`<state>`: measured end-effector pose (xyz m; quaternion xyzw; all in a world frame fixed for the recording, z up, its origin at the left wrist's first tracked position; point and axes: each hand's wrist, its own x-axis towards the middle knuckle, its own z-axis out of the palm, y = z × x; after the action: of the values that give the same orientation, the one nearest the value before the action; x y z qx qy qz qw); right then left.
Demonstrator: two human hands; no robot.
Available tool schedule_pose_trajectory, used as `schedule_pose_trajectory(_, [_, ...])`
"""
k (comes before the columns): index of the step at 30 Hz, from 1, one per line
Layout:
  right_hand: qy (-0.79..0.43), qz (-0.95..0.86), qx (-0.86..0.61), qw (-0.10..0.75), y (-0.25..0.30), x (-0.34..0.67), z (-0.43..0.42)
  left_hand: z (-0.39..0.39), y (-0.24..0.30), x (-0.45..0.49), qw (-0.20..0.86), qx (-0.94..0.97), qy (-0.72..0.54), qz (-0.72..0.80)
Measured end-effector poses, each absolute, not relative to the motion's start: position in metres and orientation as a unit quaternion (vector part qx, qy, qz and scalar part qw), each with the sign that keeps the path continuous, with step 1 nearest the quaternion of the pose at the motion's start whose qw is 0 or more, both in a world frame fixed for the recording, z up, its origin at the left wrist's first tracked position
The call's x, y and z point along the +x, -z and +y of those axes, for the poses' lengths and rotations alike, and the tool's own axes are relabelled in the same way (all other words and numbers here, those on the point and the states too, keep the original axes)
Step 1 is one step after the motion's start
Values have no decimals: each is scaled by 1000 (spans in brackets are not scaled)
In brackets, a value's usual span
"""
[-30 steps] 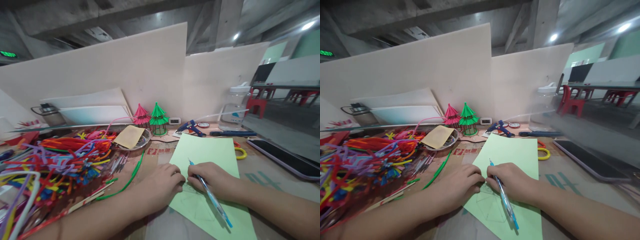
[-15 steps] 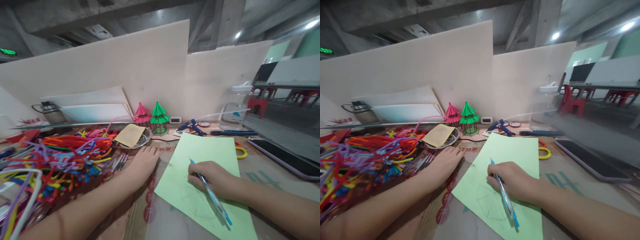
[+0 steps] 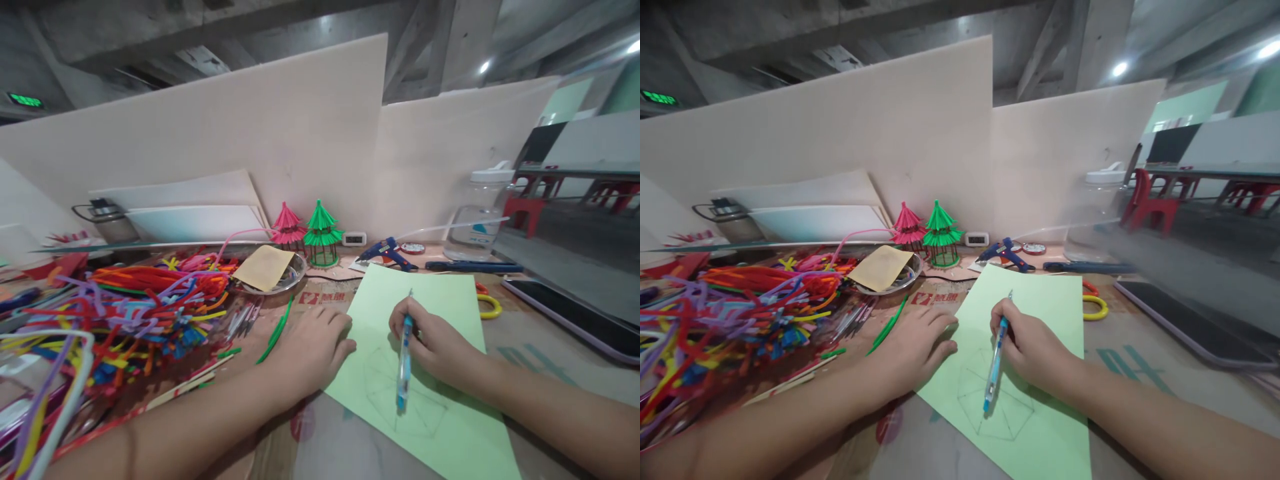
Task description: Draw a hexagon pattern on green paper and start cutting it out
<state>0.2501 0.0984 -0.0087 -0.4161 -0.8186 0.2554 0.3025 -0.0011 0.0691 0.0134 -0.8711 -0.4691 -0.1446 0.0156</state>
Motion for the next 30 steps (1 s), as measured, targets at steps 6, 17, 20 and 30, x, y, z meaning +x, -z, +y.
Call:
schedule_pose_trajectory(6, [-232, -828, -438, 263, 7, 247, 98, 78, -7, -7, -12, -866, 169, -470])
schedule_pose_trajectory(17, [-229, -842, -438, 217, -1, 245, 94, 81, -7, -5, -112, -876, 222, -413])
schedule_pose_trajectory(20, [-230, -845, -431, 219, -1, 245, 94, 79, -8, -3, -102, -861, 234, -441])
schedule_pose_trajectory(30, [-210, -853, -427, 212, 0, 244, 96, 79, -13, 1, -46, -839, 150, -521])
